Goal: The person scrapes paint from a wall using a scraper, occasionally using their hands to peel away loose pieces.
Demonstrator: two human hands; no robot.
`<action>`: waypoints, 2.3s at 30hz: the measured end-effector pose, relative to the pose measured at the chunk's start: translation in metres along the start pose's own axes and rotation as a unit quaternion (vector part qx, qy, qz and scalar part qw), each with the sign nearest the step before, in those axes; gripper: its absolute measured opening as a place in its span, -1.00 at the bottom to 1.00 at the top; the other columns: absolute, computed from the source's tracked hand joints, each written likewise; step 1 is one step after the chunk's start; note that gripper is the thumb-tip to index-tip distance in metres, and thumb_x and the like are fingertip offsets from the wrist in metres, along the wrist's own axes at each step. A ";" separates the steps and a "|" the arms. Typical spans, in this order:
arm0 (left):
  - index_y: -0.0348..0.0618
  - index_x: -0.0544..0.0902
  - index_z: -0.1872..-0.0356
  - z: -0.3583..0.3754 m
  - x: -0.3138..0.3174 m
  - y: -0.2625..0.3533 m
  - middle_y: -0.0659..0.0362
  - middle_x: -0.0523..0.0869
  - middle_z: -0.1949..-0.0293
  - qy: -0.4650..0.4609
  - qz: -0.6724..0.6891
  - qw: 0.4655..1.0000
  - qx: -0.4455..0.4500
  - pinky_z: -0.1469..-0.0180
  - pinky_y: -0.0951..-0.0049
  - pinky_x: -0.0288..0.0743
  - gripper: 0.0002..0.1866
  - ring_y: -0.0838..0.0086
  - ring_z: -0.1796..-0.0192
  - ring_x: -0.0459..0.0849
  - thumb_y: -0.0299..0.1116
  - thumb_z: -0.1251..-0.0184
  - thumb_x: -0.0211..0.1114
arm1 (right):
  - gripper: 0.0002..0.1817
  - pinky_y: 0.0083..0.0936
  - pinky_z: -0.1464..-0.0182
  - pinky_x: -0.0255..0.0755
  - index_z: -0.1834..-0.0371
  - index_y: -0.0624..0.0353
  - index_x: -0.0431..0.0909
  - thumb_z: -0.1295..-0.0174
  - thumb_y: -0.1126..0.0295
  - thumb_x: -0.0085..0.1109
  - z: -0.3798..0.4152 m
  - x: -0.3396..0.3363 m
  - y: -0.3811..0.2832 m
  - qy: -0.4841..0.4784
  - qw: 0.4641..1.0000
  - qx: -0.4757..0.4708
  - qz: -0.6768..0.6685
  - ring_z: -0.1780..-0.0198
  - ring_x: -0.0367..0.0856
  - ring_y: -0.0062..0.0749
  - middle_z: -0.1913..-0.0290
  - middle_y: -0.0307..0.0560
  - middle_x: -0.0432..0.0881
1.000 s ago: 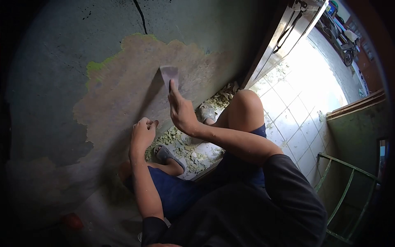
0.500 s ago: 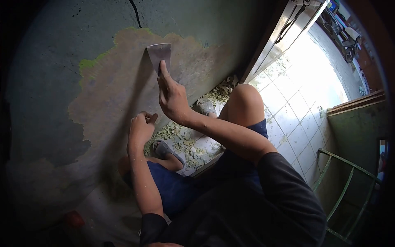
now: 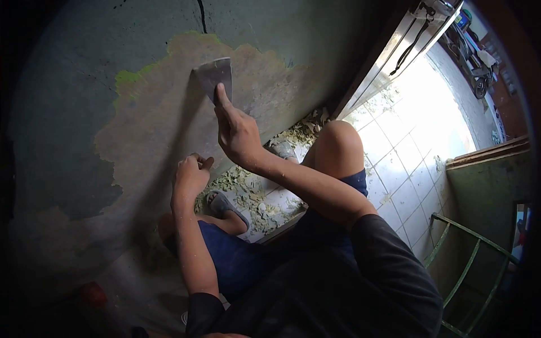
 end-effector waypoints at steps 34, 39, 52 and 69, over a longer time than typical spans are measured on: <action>-0.24 0.77 0.16 0.017 -0.003 -0.029 -0.16 0.81 0.01 -0.005 -0.037 0.997 -0.072 -0.21 0.03 0.57 -0.56 -0.07 -0.15 0.74 0.03 -0.48 0.33 | -0.30 -0.14 0.29 0.62 -0.67 -0.05 0.29 -0.46 0.50 0.18 -0.034 0.012 -0.068 0.001 0.999 -0.036 0.040 0.37 0.75 0.22 0.39 0.35 0.68; -0.31 0.75 0.07 0.011 -0.004 -0.051 -0.20 0.81 0.06 0.017 -0.071 0.997 -0.037 -0.16 0.01 0.62 -0.57 -0.13 -0.10 0.77 -0.05 -0.47 0.33 | -0.30 -0.12 0.37 0.55 -0.66 -0.04 0.31 -0.44 0.50 0.20 0.030 0.030 -0.031 -0.145 0.979 -0.048 0.133 0.45 0.67 0.18 0.43 0.23 0.67; -0.30 0.80 0.07 0.033 -0.023 -0.078 -0.18 0.81 -0.02 0.025 -0.017 0.989 -0.146 -0.24 0.03 0.59 -0.63 -0.09 -0.18 0.74 -0.13 -0.44 0.37 | -0.20 -0.12 0.52 0.50 -0.71 -0.14 0.21 -0.36 0.44 0.18 0.022 0.059 -0.056 -0.183 0.955 -0.149 0.183 0.56 0.61 0.01 0.41 0.01 0.61; -0.28 0.76 -0.02 0.023 -0.018 -0.112 -0.15 0.80 -0.07 0.011 0.043 0.984 -0.174 -0.23 0.01 0.61 -0.52 -0.05 -0.17 0.76 0.00 -0.45 0.34 | -0.10 -0.12 0.46 0.60 -0.74 -0.29 0.14 -0.29 0.43 0.22 0.030 0.101 -0.072 -0.307 0.901 -0.219 0.215 0.51 0.71 0.00 0.33 0.01 0.70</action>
Point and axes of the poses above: each hand's wrist, its own z-axis away from the middle knuckle, its own x-axis out of the palm, y = z × x, the point moved 1 cm from there along -z, towards the middle knuckle
